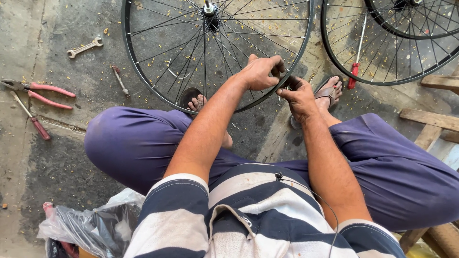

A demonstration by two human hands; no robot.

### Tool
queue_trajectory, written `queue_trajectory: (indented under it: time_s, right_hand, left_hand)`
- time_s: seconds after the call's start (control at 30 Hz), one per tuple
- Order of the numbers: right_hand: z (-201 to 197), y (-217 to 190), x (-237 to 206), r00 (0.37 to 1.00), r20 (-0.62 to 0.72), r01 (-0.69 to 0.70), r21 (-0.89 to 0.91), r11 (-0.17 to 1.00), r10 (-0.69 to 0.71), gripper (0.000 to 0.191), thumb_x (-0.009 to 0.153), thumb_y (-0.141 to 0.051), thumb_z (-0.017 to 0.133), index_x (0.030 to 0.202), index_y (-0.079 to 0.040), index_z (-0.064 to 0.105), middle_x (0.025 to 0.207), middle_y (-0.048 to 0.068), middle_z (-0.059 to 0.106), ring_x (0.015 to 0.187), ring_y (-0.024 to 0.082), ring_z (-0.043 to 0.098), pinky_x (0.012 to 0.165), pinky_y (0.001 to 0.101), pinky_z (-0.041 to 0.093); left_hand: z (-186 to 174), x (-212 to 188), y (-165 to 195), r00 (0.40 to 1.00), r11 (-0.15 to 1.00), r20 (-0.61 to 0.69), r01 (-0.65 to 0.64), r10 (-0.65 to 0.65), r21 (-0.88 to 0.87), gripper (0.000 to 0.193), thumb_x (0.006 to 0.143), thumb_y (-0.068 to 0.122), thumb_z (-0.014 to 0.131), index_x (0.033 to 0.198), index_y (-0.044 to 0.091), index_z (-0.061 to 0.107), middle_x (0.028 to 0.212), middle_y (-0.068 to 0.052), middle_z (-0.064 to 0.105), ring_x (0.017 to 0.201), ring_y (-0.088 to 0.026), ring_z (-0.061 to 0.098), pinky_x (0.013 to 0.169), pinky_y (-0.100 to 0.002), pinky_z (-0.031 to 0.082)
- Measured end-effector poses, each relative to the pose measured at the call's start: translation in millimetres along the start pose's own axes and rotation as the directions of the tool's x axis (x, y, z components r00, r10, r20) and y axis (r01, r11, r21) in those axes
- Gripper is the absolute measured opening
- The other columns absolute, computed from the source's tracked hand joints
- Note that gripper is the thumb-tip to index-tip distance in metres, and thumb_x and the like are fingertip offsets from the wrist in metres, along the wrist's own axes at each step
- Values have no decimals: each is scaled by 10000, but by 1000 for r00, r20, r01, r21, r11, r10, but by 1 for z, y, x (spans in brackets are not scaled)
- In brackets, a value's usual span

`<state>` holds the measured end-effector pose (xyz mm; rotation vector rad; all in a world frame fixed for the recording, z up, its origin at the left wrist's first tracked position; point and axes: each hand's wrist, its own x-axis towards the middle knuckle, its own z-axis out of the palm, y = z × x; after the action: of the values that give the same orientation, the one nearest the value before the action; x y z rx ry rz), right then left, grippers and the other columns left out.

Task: The person sits on the floor of a bicycle workshop and rubs a hand block along the metal rim of a bicycle wheel, working around the rim section by section while the wheel lies flat on the ground. Other bicycle wheels and hand tools lie scattered on the floor around them.

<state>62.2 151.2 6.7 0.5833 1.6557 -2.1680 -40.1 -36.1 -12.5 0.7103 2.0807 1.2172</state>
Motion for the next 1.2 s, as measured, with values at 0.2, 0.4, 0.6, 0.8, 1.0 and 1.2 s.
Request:
queue_trajectory:
  time_s: [0.2, 0.4, 0.6, 0.8, 1.0, 1.2]
  right_hand:
    - [1, 0, 1, 1000, 9, 5, 17, 1000, -5, 447, 800, 108, 774, 1228, 32, 670, 1132, 69, 724, 1008, 147, 693, 893, 274, 574]
    - [0, -1, 1, 1000, 3, 18, 8, 1000, -18, 421, 820, 120, 756, 1223, 29, 679, 1124, 64, 723, 1004, 144, 693, 895, 268, 570]
    - [-1, 0, 2, 1000, -16, 20, 20, 1000, -20, 414, 818, 130, 740, 1215, 28, 681, 1113, 71, 727, 991, 152, 701, 883, 281, 585]
    - [-3, -4, 4, 999, 10, 38, 29, 999, -38, 399, 840, 130, 741, 1223, 37, 679, 1128, 84, 728, 1002, 162, 702, 899, 286, 583]
    - [1, -8, 2, 1000, -11, 26, 13, 1000, -25, 429, 825, 133, 734, 1238, 35, 676, 1140, 80, 723, 1015, 160, 701, 911, 286, 581]
    - [6, -12, 0, 999, -8, 36, 23, 999, -36, 425, 825, 126, 735, 1236, 42, 673, 1141, 84, 726, 1011, 162, 703, 913, 287, 582]
  left_hand:
    - [0, 1, 3, 1000, 998, -5, 9, -8, 66, 212, 851, 229, 661, 1045, 172, 724, 1000, -74, 772, 997, -248, 702, 968, -383, 354]
    - [-11, -7, 13, 993, 987, 100, 52, -68, 155, 203, 856, 280, 636, 989, 200, 767, 967, -48, 752, 1061, -224, 586, 1024, -405, 256]
    - [-6, -8, 20, 990, 971, 113, 54, -82, 233, 236, 956, 346, 585, 1012, 204, 765, 960, -21, 722, 1120, -228, 486, 1041, -464, 220]
    - [-5, -8, 12, 999, 977, 6, -32, 32, 211, 227, 890, 340, 637, 996, 191, 771, 1022, 2, 707, 1129, -227, 496, 1085, -494, 179]
    - [-1, -5, 10, 999, 980, 42, 13, -22, 200, 215, 898, 334, 640, 1019, 210, 768, 1012, -3, 689, 1138, -230, 476, 1094, -487, 155]
    - [-1, -7, 7, 999, 983, -10, -36, 39, 180, 223, 884, 319, 635, 1021, 207, 771, 1029, 15, 707, 1116, -210, 501, 1080, -455, 205]
